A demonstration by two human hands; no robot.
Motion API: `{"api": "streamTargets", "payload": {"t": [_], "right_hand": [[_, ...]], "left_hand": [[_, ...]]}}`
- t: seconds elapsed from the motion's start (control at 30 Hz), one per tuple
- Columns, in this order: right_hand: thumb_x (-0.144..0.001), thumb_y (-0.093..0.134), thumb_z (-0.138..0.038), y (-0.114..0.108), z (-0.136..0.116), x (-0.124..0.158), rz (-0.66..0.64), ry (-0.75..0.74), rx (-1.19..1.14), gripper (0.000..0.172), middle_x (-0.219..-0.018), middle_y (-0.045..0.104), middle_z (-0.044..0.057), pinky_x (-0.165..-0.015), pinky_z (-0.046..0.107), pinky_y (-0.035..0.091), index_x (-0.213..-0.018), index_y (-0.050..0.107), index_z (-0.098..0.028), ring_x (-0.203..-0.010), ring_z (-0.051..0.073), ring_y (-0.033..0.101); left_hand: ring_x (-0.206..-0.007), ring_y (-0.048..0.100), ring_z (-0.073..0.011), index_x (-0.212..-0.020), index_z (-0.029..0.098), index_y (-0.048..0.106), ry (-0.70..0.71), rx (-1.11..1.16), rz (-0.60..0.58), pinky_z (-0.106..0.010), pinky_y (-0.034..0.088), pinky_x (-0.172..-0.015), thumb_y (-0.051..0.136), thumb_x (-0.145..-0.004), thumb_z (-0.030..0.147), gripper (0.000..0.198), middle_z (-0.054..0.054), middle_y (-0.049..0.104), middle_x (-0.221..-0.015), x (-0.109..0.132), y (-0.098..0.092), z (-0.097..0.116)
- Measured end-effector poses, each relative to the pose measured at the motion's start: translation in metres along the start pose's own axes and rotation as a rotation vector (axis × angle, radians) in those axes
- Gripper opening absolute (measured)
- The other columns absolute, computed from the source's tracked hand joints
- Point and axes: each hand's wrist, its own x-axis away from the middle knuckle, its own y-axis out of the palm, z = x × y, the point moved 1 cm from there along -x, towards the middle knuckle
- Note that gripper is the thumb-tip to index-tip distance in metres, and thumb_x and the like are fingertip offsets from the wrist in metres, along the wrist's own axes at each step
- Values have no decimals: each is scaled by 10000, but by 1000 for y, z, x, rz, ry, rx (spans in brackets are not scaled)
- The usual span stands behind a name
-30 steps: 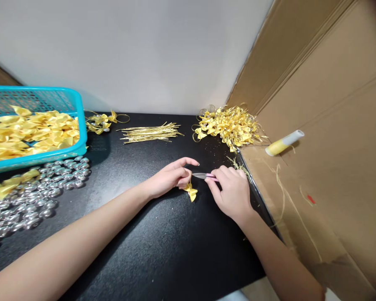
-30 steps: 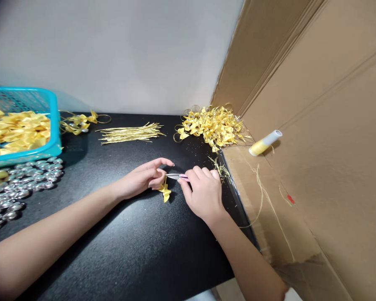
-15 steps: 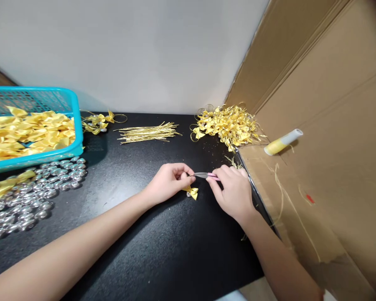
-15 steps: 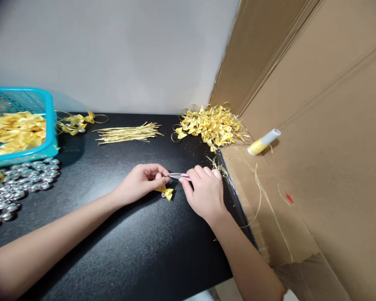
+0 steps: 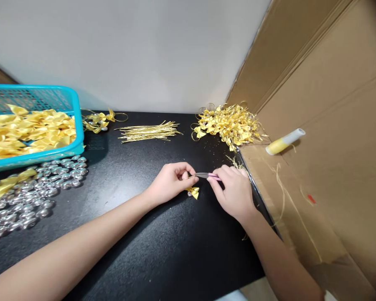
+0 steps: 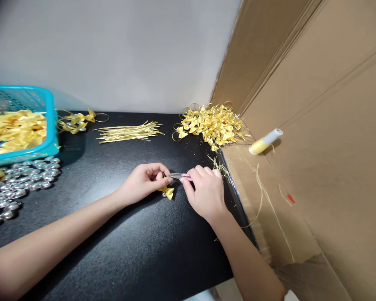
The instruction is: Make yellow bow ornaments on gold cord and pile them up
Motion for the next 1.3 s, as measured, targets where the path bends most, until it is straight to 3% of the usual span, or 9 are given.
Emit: {"api": "streamTargets", "payload": {"t": [0.27,0.43,0.7,0.93,1.3], "right_hand": [[-956,498,-317,-1,2,-1,-5,31,-30,229,-791,670,22,-710,327,294,-803,623,-201,-749,197,566],[-948,506,-318,-4,9,-2,-49,39,-61,226,-788,665,17,-723,326,300,-795,625,-201,-760,191,581],[-951,510,-329,2,3,-1,-189,-46,-63,223,-806,665,11,-732,333,294,-814,627,-197,-761,183,567],[-951,502,-339,2,2,-1,-130,-27,-33,235,-790,655,15,-722,334,294,-822,636,-197,-747,185,560],[-960,487,-345,7,-3,-4,-141,-54,-14,258,-806,672,33,-727,330,283,-820,636,-188,-746,192,556]], "left_hand": [[-471,358,-69,-771,131,669,-3,-55,-10,-191,285,-470,639,-827,351,229,61,432,-517,1,-1,0],[-515,378,-88,-922,168,570,9,67,-16,-192,307,-489,512,-894,329,174,65,433,-581,2,-4,5],[-499,298,-74,-954,178,498,16,237,-85,-188,261,-481,514,-879,272,121,88,377,-581,-1,-5,-2],[-480,274,-72,-955,184,481,-16,282,-111,-192,222,-466,500,-898,295,126,95,356,-566,-2,-6,0],[-489,298,-70,-934,174,490,-30,272,-78,-196,235,-472,539,-827,234,131,92,392,-557,-3,-5,3]]}}
